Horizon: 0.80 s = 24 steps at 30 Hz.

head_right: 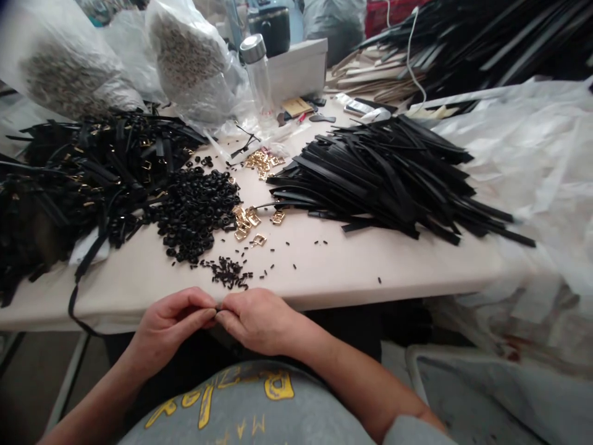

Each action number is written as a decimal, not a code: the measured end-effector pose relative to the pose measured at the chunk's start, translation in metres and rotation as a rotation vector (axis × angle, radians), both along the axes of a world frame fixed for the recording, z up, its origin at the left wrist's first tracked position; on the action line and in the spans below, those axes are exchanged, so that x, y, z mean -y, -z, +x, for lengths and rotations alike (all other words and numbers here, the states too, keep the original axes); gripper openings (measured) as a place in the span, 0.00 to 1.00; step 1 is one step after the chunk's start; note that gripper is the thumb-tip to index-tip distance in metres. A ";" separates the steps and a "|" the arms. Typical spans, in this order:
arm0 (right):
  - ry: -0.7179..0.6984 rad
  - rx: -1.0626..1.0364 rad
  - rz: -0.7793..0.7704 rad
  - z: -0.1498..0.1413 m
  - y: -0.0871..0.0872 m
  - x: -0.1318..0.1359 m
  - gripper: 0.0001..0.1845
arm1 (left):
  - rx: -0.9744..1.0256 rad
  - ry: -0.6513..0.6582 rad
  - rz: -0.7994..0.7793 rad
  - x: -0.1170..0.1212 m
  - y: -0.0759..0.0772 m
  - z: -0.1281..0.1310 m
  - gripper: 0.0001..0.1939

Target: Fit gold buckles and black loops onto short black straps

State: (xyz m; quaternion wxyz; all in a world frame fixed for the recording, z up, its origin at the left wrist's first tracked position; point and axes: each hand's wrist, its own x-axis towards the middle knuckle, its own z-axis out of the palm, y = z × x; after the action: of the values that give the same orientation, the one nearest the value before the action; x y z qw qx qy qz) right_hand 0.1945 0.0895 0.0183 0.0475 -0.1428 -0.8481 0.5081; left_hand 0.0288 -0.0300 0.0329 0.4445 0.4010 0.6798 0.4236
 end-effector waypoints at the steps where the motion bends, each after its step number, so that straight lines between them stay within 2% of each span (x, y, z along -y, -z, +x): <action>1: -0.009 0.002 0.022 0.000 0.000 -0.001 0.15 | -0.014 0.006 0.003 0.000 0.000 0.000 0.07; 5: -0.010 -0.007 0.036 0.004 -0.004 -0.009 0.16 | -0.008 0.005 0.000 -0.002 -0.001 0.000 0.06; 10: -0.050 -0.009 -0.132 0.009 -0.009 -0.019 0.15 | 0.017 -0.051 0.016 -0.014 0.000 0.002 0.08; 14: 0.022 -0.036 -0.189 0.014 -0.012 -0.025 0.13 | -0.008 -0.127 0.063 -0.025 -0.006 0.007 0.08; 18: 0.053 -0.045 -0.226 0.019 -0.013 -0.030 0.18 | -0.021 -0.191 0.089 -0.031 -0.007 0.008 0.06; 20: 0.059 -0.079 -0.264 0.020 -0.010 -0.031 0.17 | -0.011 -0.130 0.078 -0.036 -0.005 0.003 0.07; 24: 0.147 -0.289 -0.569 0.017 0.005 -0.034 0.11 | -0.063 0.026 0.062 -0.062 -0.006 -0.010 0.10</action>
State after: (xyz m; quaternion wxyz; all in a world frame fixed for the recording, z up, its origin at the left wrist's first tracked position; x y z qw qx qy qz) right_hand 0.2115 0.1230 0.0132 0.1623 -0.1376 -0.6439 0.7349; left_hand 0.0191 0.0324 0.0390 0.4157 0.4366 0.6747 0.4260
